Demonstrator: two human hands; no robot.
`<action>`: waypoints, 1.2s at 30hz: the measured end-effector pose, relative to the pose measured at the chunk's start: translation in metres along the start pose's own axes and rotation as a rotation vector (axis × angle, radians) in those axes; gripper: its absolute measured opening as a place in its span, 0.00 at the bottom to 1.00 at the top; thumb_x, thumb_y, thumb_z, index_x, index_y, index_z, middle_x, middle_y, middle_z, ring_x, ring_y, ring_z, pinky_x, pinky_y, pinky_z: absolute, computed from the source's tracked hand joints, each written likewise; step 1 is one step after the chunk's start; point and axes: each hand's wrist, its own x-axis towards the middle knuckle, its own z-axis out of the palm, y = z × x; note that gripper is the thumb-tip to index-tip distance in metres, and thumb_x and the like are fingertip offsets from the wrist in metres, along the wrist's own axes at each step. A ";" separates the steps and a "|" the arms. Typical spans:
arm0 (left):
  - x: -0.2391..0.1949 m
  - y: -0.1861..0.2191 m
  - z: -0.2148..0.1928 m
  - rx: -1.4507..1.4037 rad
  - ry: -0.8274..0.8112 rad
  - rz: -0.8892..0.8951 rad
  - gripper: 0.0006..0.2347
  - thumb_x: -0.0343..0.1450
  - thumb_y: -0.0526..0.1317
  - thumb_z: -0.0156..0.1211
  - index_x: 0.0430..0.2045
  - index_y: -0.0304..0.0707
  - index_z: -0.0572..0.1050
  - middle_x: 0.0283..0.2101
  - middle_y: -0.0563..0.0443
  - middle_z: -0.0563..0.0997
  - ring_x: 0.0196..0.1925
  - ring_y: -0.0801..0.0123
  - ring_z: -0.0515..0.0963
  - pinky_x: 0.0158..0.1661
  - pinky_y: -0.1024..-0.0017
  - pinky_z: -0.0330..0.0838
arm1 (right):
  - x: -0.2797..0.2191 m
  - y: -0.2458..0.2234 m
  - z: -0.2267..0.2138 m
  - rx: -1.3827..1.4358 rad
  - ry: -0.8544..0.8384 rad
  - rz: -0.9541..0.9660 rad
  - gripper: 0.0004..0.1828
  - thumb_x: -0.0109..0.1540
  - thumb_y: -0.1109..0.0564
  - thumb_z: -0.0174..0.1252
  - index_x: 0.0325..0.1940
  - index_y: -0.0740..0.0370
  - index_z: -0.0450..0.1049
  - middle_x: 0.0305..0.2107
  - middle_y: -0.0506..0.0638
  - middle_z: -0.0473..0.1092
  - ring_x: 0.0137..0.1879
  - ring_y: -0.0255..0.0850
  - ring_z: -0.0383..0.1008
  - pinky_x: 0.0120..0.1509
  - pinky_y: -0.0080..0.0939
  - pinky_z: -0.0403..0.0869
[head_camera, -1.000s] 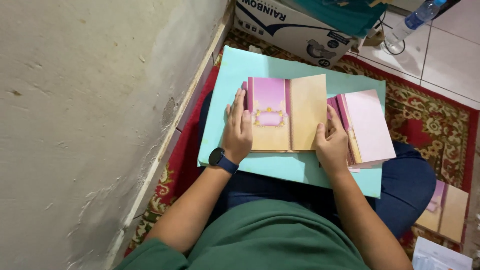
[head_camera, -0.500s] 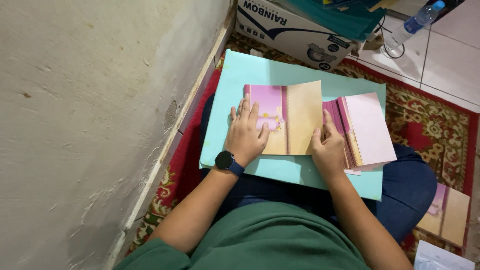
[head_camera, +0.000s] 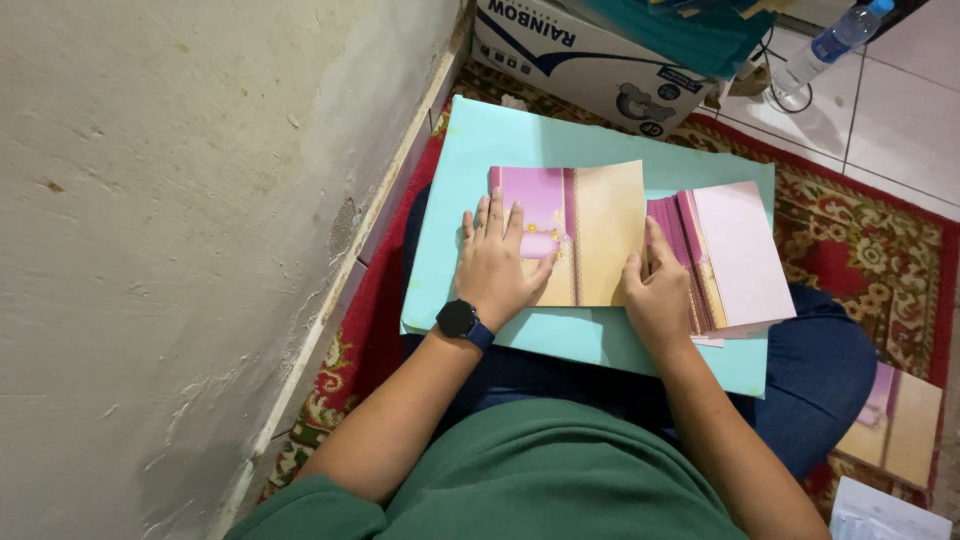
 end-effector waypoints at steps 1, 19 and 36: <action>0.000 0.000 0.001 -0.001 -0.002 0.001 0.33 0.69 0.59 0.53 0.61 0.29 0.69 0.69 0.24 0.61 0.73 0.38 0.60 0.70 0.44 0.42 | 0.000 0.007 0.002 0.000 0.000 0.002 0.31 0.64 0.62 0.50 0.74 0.59 0.64 0.53 0.70 0.72 0.56 0.62 0.75 0.50 0.59 0.75; 0.002 0.001 0.006 0.059 -0.033 -0.022 0.35 0.68 0.59 0.54 0.62 0.27 0.67 0.70 0.24 0.59 0.74 0.38 0.57 0.70 0.44 0.44 | 0.007 0.003 0.046 -0.578 -0.264 -0.621 0.34 0.64 0.60 0.48 0.76 0.67 0.58 0.73 0.65 0.54 0.75 0.61 0.58 0.72 0.60 0.62; 0.001 0.000 0.016 0.084 0.023 -0.009 0.34 0.67 0.56 0.51 0.62 0.27 0.67 0.70 0.24 0.59 0.73 0.37 0.58 0.70 0.44 0.45 | 0.016 0.002 0.061 -0.633 -0.171 -0.625 0.37 0.62 0.58 0.49 0.77 0.68 0.56 0.73 0.65 0.55 0.74 0.60 0.60 0.70 0.60 0.64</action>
